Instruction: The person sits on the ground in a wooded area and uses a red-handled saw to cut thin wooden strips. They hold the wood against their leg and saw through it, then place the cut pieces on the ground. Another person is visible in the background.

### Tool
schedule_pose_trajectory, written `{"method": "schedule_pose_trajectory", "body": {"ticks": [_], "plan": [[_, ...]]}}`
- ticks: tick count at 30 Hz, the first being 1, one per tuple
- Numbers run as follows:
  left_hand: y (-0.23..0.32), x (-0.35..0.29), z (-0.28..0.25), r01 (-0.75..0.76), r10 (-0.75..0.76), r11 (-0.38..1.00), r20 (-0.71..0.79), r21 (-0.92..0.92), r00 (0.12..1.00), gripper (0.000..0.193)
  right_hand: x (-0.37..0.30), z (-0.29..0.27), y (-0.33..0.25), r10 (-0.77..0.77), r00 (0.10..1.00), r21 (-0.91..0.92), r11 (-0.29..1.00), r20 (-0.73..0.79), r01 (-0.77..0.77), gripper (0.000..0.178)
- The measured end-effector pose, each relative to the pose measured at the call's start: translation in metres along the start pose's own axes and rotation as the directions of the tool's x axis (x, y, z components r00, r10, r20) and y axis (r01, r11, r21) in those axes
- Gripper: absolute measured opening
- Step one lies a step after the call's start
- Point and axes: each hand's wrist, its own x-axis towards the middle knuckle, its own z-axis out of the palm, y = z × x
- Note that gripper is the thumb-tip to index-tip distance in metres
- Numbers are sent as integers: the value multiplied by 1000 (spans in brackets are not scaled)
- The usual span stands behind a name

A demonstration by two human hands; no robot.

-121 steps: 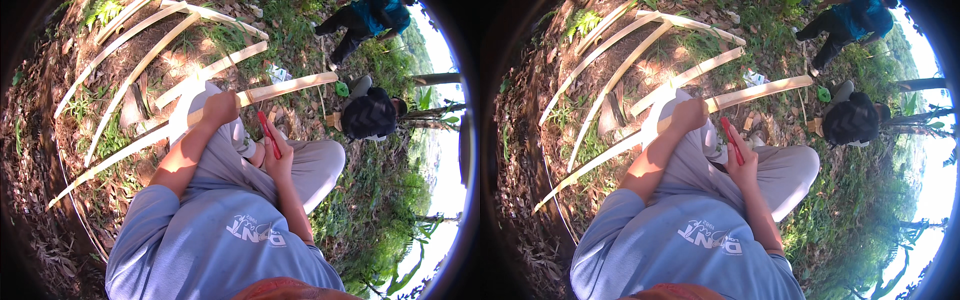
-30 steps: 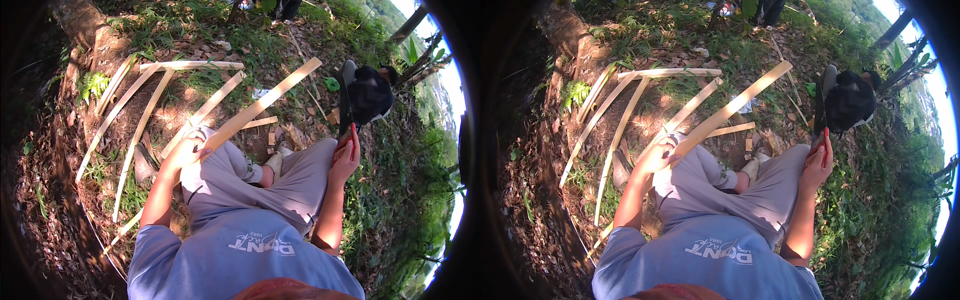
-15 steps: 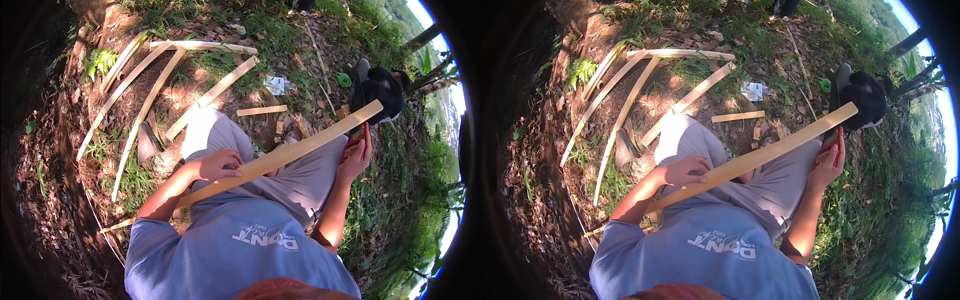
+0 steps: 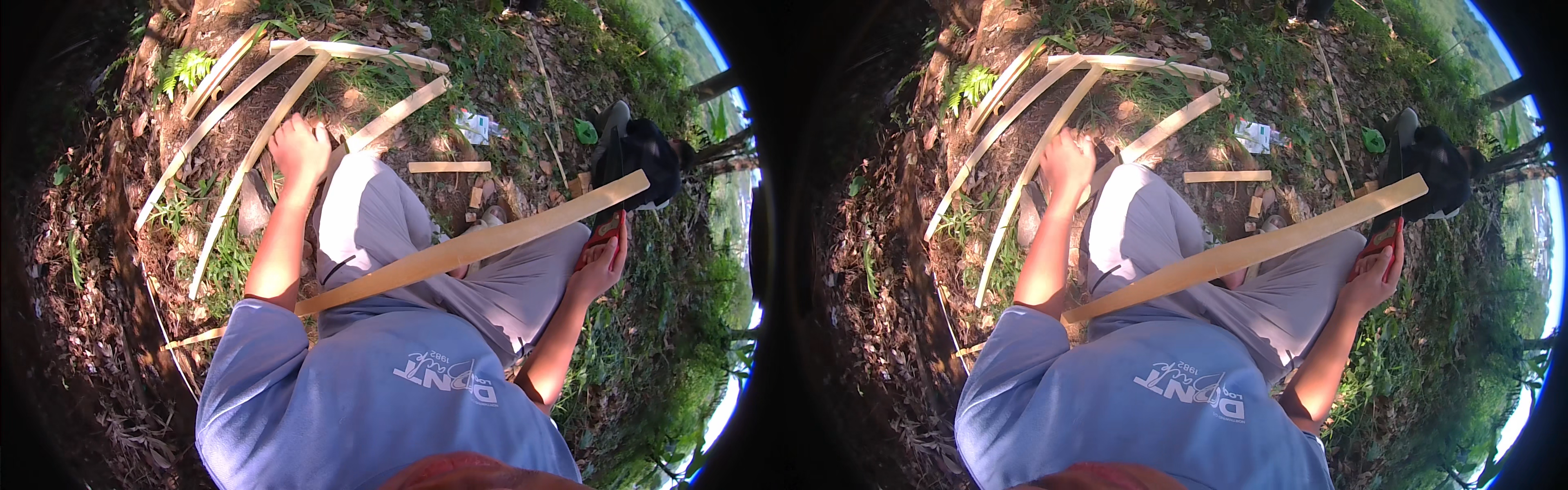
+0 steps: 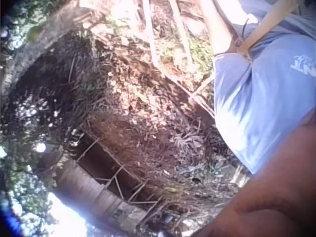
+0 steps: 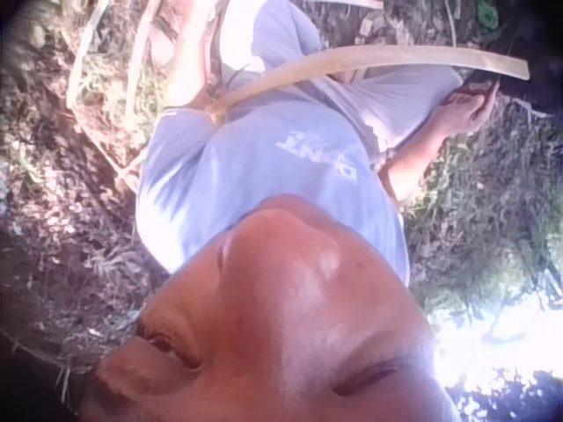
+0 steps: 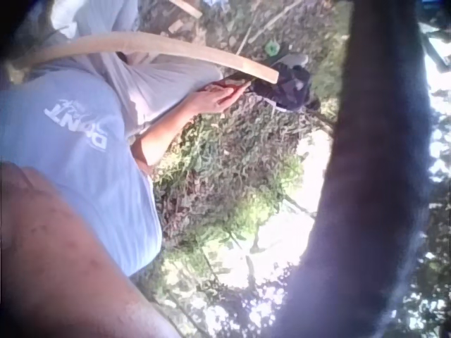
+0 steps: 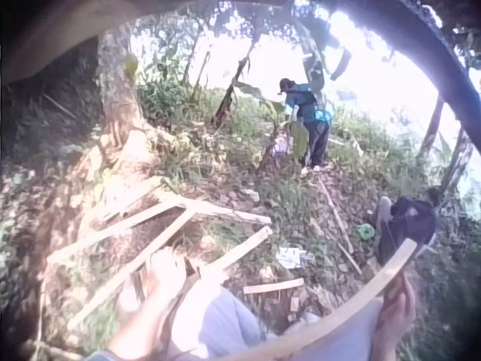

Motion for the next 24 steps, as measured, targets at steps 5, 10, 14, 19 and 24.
{"method": "schedule_pose_trajectory", "body": {"ticks": [5, 10, 14, 19, 24], "plan": [[87, -92, -10, -482, 575, 818, 435, -312, 693, 63, 5, -2, 4, 23, 1000, 80, 996, 17, -24, 36], [88, -88, -43, -629, 862, 490, 226, -603, 455, 50, 5, 2, 5, 8, 997, 78, 997, 73, -14, 37], [-34, -85, -9, -805, 858, 489, 355, -336, 372, 53, 1, -2, 3, 14, 997, 75, 997, 79, -20, 38], [-107, -7, -18, -404, 421, 905, 149, -133, 895, 53, 4, -5, 7, 39, 999, 98, 994, 23, -41, 39], [-40, -75, 33, 324, -195, 907, 413, -270, 890, 82, 5, 5, 1, 27, 999, 144, 989, 22, -30, 38]]}}
